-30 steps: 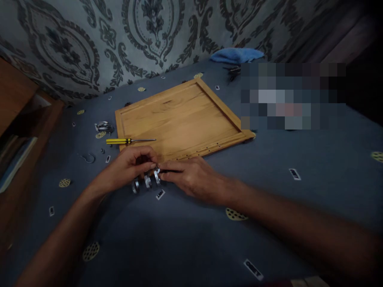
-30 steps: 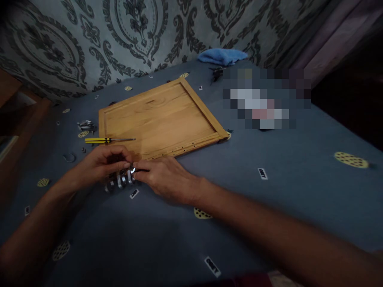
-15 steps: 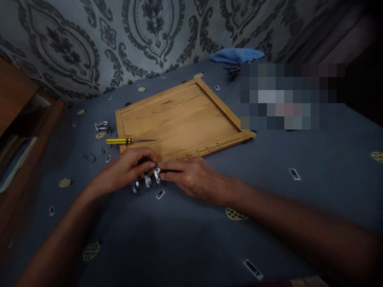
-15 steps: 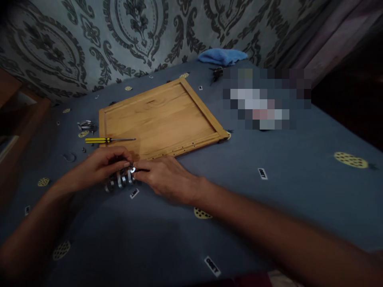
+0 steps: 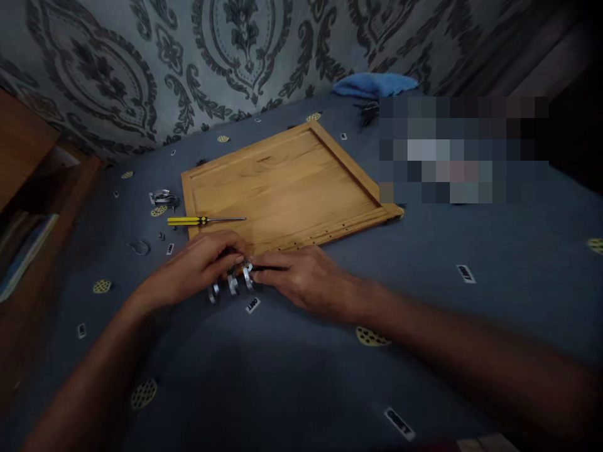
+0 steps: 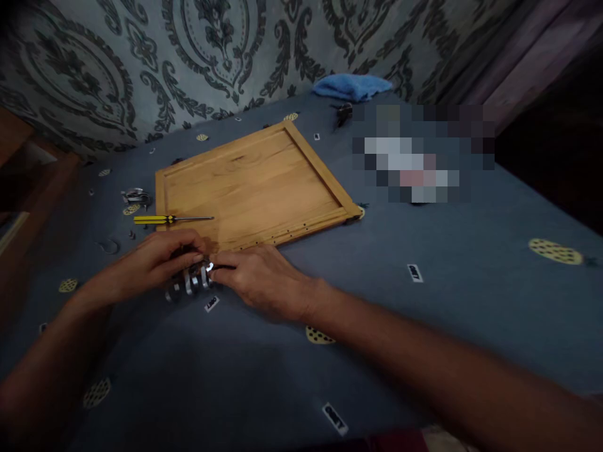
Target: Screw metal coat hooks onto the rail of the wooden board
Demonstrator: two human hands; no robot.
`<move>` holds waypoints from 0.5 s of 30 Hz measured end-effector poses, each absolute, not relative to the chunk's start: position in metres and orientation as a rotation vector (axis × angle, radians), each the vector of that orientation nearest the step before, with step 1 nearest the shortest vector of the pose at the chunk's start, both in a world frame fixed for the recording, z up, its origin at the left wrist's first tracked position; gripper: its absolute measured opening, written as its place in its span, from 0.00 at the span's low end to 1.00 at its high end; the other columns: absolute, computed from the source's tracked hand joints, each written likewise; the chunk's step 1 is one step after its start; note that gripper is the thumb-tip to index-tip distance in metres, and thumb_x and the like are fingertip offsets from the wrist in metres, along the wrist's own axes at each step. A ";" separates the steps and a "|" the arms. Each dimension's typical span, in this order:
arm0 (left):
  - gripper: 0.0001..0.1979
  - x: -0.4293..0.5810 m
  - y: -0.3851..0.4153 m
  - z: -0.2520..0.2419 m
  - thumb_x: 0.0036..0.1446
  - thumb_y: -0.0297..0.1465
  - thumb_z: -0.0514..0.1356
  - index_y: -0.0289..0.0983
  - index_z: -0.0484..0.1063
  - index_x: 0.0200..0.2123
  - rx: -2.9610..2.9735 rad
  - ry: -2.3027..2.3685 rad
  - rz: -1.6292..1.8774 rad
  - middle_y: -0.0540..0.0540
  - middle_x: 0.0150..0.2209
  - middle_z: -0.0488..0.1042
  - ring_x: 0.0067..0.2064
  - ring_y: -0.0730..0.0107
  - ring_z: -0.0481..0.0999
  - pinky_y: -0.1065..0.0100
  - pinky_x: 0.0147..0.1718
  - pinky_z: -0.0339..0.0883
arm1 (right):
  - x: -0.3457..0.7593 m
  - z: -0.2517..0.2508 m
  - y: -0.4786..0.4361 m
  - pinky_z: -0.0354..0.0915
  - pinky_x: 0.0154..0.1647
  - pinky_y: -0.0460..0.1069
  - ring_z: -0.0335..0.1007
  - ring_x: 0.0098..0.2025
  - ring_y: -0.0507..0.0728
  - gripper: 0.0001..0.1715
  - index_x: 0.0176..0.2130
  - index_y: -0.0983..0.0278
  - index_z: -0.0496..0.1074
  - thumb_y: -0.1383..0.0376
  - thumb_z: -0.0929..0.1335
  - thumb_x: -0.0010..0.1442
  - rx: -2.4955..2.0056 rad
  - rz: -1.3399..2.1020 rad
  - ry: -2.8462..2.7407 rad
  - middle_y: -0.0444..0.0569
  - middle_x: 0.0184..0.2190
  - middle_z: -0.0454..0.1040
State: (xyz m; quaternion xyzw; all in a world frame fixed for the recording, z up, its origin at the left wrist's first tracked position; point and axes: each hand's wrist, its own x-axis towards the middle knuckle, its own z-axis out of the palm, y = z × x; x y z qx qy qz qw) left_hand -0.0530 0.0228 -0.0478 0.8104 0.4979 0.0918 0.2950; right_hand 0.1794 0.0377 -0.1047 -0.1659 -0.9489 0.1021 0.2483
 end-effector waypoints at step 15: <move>0.13 -0.049 0.022 -0.043 0.68 0.38 0.52 0.38 0.71 0.36 2.189 1.335 0.198 0.50 0.34 0.74 0.36 0.69 0.72 0.67 0.36 0.62 | 0.179 -0.106 0.039 0.68 0.31 0.47 0.79 0.42 0.55 0.18 0.48 0.61 0.78 0.76 0.68 0.60 -0.424 0.257 -2.556 0.46 0.53 0.79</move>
